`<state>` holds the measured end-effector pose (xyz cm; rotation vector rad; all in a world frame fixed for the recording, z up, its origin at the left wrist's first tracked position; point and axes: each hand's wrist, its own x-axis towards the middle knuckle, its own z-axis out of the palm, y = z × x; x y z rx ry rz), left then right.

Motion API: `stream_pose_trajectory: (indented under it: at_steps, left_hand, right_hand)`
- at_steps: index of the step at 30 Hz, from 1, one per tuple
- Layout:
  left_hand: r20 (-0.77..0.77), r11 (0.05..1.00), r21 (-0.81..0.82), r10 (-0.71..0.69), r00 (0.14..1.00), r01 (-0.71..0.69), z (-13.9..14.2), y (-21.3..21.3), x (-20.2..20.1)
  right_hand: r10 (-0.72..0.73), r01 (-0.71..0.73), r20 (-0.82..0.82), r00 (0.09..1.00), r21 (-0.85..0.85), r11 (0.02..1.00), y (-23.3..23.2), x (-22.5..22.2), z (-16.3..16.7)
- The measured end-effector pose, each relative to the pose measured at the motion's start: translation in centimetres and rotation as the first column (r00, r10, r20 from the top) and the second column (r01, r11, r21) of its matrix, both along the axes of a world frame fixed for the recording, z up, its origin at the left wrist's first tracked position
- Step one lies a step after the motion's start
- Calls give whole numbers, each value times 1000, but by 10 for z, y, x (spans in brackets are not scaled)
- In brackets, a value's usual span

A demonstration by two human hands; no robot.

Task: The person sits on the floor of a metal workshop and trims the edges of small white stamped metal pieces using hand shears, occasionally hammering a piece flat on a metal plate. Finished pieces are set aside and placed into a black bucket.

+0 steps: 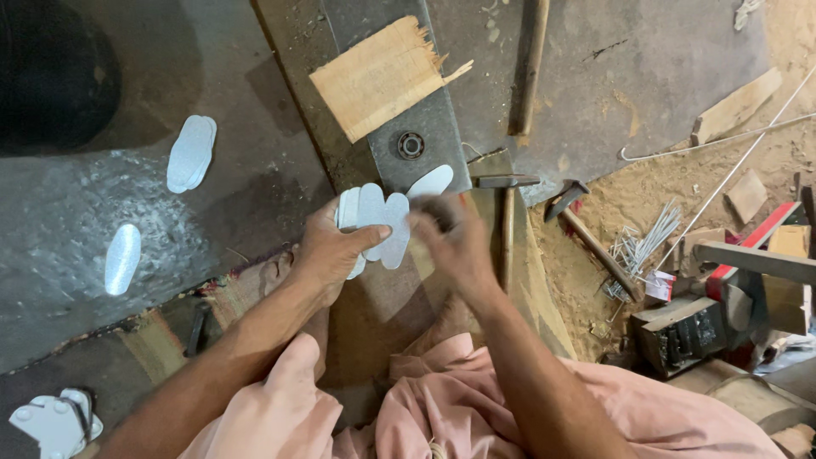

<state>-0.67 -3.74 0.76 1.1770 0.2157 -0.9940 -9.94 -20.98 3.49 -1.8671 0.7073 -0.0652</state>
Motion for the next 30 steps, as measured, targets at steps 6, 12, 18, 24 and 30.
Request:
stream_pose_trajectory:
  at_steps: [6, 12, 18, 24, 30]
  left_hand:
    - [-99, 1000, -2, 21, 995, -21, -3, -1, 4]
    - [42, 994, 108, 14, 999, -19, -2, -2, 9]
    - [7, 996, 85, 11, 1000, -11, 0, -5, 7]
    - [-206, 996, -76, 31, 978, -47, 2, -8, 7]
    - [-443, 949, -266, 35, 896, -168, 3, 3, 19]
  right_hand:
    - [-282, 300, -106, 954, 391, 870, -9, 2, -5]
    - [-366, 409, -186, 912, 330, 851, -24, 13, -14]
    - [-251, 249, -163, 954, -38, 968, -8, 6, -2]
    - [-218, 254, -132, 967, 419, 872, 2, 7, 8]
    - [-353, 382, -149, 924, 275, 882, -17, 16, -4]
